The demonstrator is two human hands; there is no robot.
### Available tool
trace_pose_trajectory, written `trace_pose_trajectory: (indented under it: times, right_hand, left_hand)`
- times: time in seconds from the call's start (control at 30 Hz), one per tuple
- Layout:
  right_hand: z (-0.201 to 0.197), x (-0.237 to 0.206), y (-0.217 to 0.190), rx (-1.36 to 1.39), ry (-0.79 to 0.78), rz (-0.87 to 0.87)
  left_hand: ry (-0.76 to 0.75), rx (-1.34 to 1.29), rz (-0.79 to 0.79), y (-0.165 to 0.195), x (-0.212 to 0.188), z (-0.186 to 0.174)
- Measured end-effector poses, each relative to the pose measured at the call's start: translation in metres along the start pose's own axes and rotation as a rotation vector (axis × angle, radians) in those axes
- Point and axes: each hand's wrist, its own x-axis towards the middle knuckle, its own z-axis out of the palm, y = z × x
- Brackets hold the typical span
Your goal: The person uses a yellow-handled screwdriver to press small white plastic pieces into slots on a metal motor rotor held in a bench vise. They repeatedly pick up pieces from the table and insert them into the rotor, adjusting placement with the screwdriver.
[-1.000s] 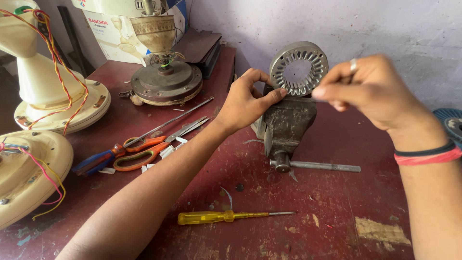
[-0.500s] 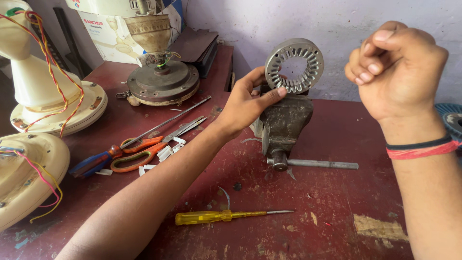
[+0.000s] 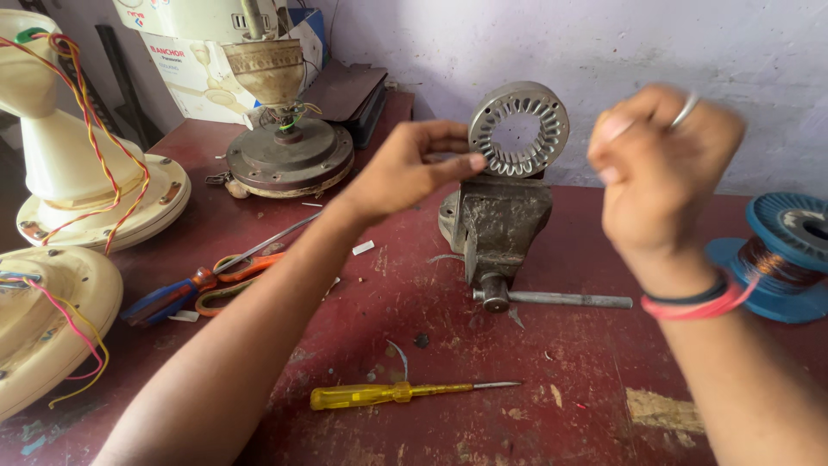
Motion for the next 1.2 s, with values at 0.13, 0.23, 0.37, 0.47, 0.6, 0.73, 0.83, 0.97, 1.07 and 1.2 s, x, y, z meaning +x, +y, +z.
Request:
trace_pose_trajectory:
  times: [0.13,0.23,0.37,0.47,0.6,0.73,0.83,0.97,1.07,1.2]
  right_hand:
    - [0.048,-0.035,-0.002,-0.132,-0.193,-0.26]
    - [0.092,-0.071,-0.011,-0.161,-0.387,-0.318]
    - [0.117,-0.104,-0.02,-0.135,-0.68,-0.326]
    - [0.114,-0.11,-0.02,-0.145,-0.79,-0.255]
    - [0.104,-0.111,-0.02,-0.144,-0.896,-0.215]
    - [0.108,-0.111,-0.026,-0.134,-0.953,-0.19]
    - [0.113,-0.111,-0.031,-0.128,-0.976,-0.176]
    - [0.118,-0.112,-0.035,-0.154,-1.023,-0.111]
    - [0.121,-0.113,-0.035,-0.203,-1.057,-0.052]
    - [0.123,-0.112,-0.039,-0.22,-1.071,0.013]
  left_hand:
    - [0.045,-0.029,0.07,0.015,0.0,-0.04]
    - [-0.014,0.122,-0.153,0.03,-0.012,-0.064]
    - [-0.291,0.519,-0.305,0.035,-0.023,-0.07]
    - [-0.406,0.899,-0.49,0.025,-0.031,-0.061]
    - [-0.457,1.108,-0.729,0.0,-0.032,-0.043]
    - [-0.466,1.152,-0.844,-0.019,-0.039,-0.037]
    - [-0.404,1.017,-0.825,-0.019,-0.044,-0.041]
    - [-0.527,0.981,-0.73,-0.008,-0.046,-0.042]
    - [-0.608,0.713,-0.656,-0.002,-0.047,-0.04]
    - [-0.856,0.439,-0.634,-0.005,-0.049,-0.027]
